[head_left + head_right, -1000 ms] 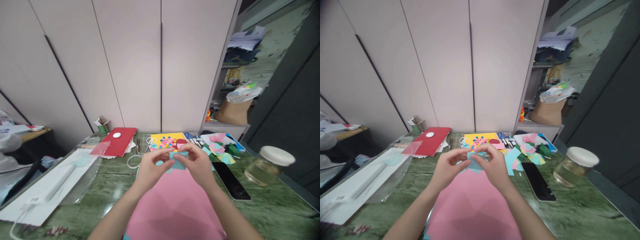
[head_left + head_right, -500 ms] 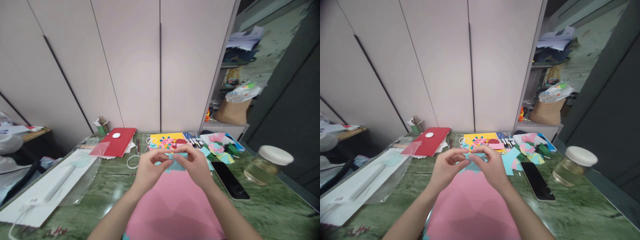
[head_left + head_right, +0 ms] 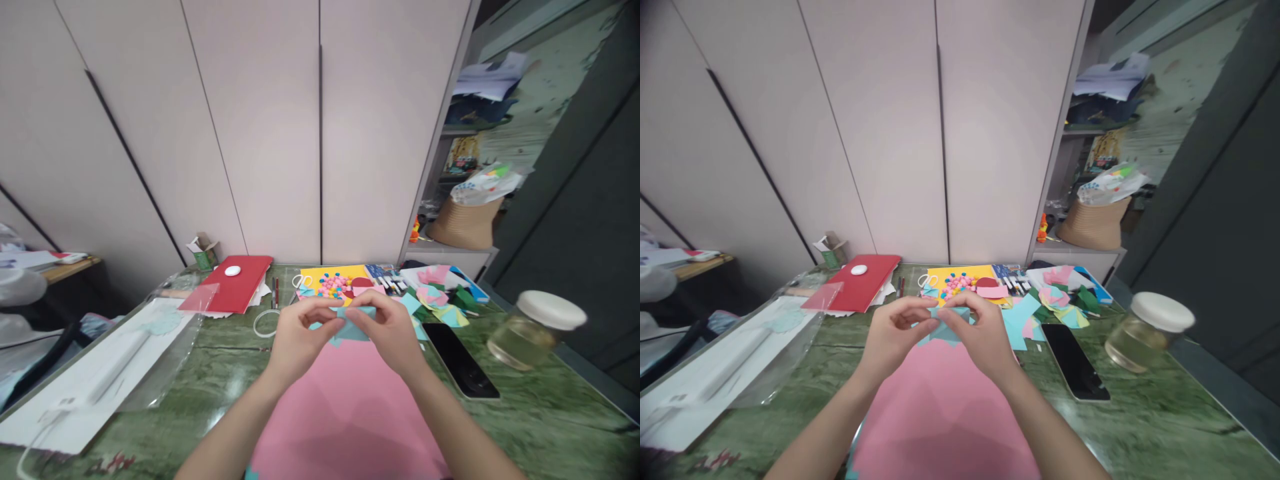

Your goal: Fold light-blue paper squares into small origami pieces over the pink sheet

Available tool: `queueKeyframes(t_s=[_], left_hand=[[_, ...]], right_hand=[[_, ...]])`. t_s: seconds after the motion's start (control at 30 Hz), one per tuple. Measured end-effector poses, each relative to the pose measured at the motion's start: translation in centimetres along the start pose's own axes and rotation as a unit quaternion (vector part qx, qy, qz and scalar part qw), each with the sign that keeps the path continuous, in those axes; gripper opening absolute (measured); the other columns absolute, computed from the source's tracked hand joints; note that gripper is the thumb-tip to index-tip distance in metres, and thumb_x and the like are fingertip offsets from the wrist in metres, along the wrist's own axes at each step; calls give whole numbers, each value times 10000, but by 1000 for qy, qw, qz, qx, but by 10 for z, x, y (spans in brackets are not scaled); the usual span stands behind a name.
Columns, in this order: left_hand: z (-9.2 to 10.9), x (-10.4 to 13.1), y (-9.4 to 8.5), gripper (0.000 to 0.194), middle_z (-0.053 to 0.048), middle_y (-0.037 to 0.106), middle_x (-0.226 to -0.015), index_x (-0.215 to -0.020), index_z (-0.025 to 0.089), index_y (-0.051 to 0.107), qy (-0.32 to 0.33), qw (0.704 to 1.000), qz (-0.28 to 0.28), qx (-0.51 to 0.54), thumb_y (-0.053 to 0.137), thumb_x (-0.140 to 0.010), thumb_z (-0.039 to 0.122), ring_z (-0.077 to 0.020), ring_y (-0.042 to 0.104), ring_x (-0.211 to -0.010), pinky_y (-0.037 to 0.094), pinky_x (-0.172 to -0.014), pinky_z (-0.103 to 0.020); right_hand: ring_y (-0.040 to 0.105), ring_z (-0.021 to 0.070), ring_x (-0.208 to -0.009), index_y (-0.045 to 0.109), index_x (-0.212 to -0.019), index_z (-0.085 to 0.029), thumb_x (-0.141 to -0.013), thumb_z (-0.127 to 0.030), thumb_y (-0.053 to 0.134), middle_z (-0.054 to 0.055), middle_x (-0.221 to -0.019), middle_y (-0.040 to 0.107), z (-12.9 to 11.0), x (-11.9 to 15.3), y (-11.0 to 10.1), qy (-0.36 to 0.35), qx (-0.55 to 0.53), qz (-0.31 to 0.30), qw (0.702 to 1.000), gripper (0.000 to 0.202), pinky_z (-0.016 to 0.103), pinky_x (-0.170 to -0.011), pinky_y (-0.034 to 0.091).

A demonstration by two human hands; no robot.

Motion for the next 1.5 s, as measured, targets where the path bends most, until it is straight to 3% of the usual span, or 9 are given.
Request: queueKeyframes(t_s=[0.23,0.37,0.53,0.87,1.1,1.3,1.5], left_hand=[[-3,0,0,215,42,600,-604,-718,187,498,14,997,35,68,698,-649,149,-85,559,-561,444,-546,-190],[-1,0,1,109,9,591,-620,-604,166,595,69,997,21,11,651,-688,127,-98,548,-609,447,-597,-210],[2,3,1,100,-27,655,-667,-658,184,704,82,996,20,-32,634,-707,133,-131,577,-647,461,-626,-244],[-2,3,1,109,-26,675,-732,-753,207,720,76,995,51,-41,668,-680,145,-138,593,-711,481,-661,-249],[4,4,2,255,-19,640,-833,-877,213,694,55,997,0,-53,666,-652,96,-95,572,-624,485,-609,-238],[3,4,2,286,-22,621,-861,-910,221,684,66,996,-13,-65,655,-661,84,-92,565,-634,489,-638,-252],[5,5,2,309,-19,615,-870,-931,227,679,63,995,-18,-71,654,-662,78,-91,570,-637,493,-672,-262]], right_hand=[[482,131,-600,557,-654,-190,-713,-306,649,-17,-616,525,-2,-1,0,22,-39,-33,998,159,239,-533,383],[426,108,-544,498,-580,-185,-715,-316,643,-35,-552,458,-1,-2,0,35,-52,-21,998,238,220,-487,354],[405,101,-525,501,-574,-180,-706,-319,643,-44,-539,445,-1,-2,0,34,-67,-14,997,238,218,-484,334],[404,105,-551,527,-567,-165,-716,-323,633,-35,-563,440,3,-1,-3,46,-90,15,995,242,232,-516,327],[387,87,-519,525,-574,-165,-723,-323,633,-43,-554,445,4,-3,-4,60,-144,30,987,243,205,-476,317],[443,107,-580,587,-648,-155,-735,-320,625,-20,-606,507,0,-1,-2,52,-108,-34,992,190,216,-530,371],[469,122,-584,616,-666,-141,-744,-325,615,-1,-598,544,0,0,0,68,-95,-28,993,200,243,-557,399]])
Point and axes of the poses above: each hand's wrist, its own x-axis away from the middle knuckle, its own y-axis out of the palm, z = x × y, the point moved 1 cm from there along -x, towards the middle knuckle
